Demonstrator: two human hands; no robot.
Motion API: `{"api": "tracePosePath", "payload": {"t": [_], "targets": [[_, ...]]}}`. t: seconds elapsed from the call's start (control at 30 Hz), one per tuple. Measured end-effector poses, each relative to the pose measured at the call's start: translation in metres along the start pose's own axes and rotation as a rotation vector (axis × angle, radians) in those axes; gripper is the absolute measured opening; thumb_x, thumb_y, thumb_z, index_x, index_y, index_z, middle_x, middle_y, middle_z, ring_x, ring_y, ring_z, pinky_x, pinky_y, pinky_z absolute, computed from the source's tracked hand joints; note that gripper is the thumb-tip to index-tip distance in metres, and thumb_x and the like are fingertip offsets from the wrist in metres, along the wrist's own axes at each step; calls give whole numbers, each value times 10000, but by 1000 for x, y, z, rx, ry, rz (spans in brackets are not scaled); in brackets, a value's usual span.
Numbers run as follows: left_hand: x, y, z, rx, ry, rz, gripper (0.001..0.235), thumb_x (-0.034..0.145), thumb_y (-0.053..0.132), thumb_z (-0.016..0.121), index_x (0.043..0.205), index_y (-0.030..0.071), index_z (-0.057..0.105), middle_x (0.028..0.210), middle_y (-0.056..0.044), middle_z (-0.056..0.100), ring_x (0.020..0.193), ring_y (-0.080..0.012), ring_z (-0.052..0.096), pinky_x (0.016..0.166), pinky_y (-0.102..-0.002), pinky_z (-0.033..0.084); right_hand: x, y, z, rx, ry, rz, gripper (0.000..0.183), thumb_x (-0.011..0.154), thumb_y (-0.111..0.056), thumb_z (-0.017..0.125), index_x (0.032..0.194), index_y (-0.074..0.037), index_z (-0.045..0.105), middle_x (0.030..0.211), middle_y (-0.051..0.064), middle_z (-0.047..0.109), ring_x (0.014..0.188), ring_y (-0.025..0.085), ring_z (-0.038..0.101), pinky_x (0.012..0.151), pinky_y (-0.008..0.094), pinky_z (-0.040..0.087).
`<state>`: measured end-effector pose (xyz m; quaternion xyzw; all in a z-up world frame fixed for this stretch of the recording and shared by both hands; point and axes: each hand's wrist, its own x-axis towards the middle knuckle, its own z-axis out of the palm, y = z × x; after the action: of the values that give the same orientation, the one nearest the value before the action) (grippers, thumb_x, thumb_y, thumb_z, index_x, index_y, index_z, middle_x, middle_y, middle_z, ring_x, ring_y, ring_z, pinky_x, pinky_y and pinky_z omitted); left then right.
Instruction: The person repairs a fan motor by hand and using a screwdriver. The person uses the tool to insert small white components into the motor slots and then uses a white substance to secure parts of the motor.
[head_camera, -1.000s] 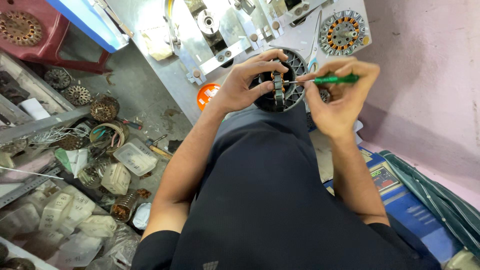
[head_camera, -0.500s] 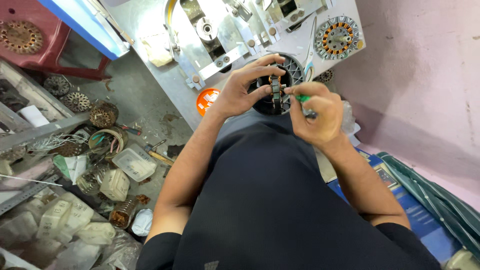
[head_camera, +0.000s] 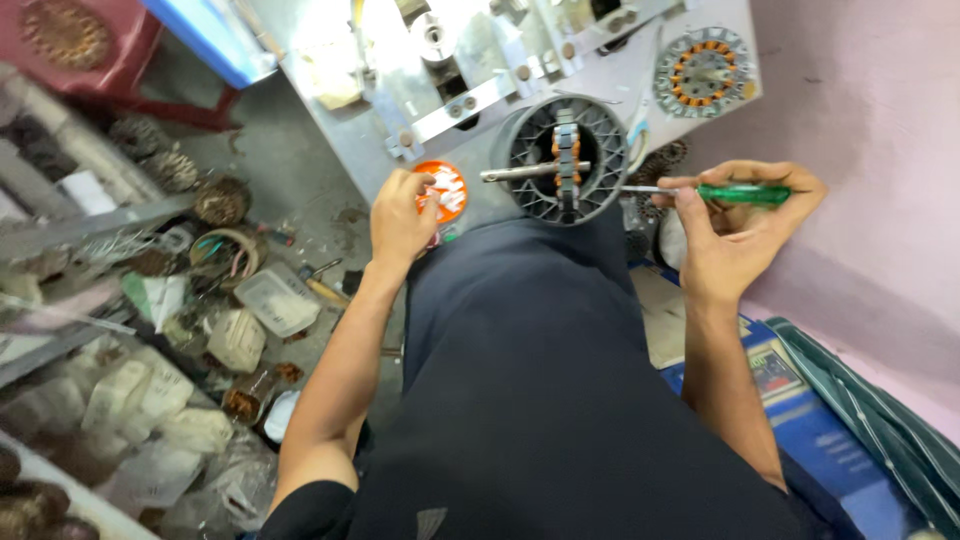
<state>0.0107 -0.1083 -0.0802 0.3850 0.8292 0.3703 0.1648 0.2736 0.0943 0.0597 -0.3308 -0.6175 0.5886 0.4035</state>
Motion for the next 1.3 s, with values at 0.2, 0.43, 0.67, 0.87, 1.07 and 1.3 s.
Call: {"api": "tracePosePath", "payload": {"t": [0.2, 0.43, 0.67, 0.87, 1.07, 1.3], "targets": [[-21, -33, 11, 78, 22, -2, 141, 854, 105, 756, 956, 36, 688, 961, -129, 590, 909, -339, 625, 771, -449, 507, -13, 10, 4, 34, -58, 96, 528, 1122, 181, 696, 1344, -104, 313, 1115, 111, 556, 983, 268, 691, 907, 416, 666], [-16, -29, 10, 122, 18, 75, 80, 877, 72, 729, 924, 39, 673, 944, -120, 569, 909, -334, 600, 789, -457, 492, -9, 6, 5, 35, -83, 100, 516, 1105, 189, 684, 1326, -99, 318, 1108, 113, 570, 1016, 282, 721, 889, 403, 666], [-18, -24, 2, 141, -5, 106, 103, 841, 41, 716, 930, 19, 669, 1008, -131, 568, 951, -332, 564, 825, -450, 480, -9, 3, 5, 10, -100, 76, 506, 1114, 183, 681, 1328, -97, 318, 1103, 117, 576, 1032, 281, 732, 898, 404, 669], [-19, -27, 7, 191, -40, 98, 124, 813, 56, 729, 914, 21, 668, 1012, -129, 568, 958, -333, 562, 821, -446, 479, -11, 4, 6, 13, -111, 84, 498, 1113, 174, 678, 1327, -98, 320, 1113, 113, 573, 1043, 273, 730, 912, 405, 674], [-16, -18, 4, 165, -20, 131, 89, 869, 34, 688, 957, 29, 681, 1008, -119, 607, 945, -334, 576, 812, -444, 490, -13, 3, 4, -28, -104, 72, 501, 1095, 160, 676, 1327, -102, 317, 1155, 119, 599, 1033, 247, 729, 895, 387, 666], [-3, 53, -27, -468, -55, 84, 92, 953, -18, 681, 1041, 9, 670, 976, -121, 691, 904, -266, 712, 832, -348, 569, -9, -24, 21, -162, -191, 228, 181, 1081, 6, 525, 1235, -5, 618, 816, 62, 641, 608, 103, 612, 572, 240, 515]]}}
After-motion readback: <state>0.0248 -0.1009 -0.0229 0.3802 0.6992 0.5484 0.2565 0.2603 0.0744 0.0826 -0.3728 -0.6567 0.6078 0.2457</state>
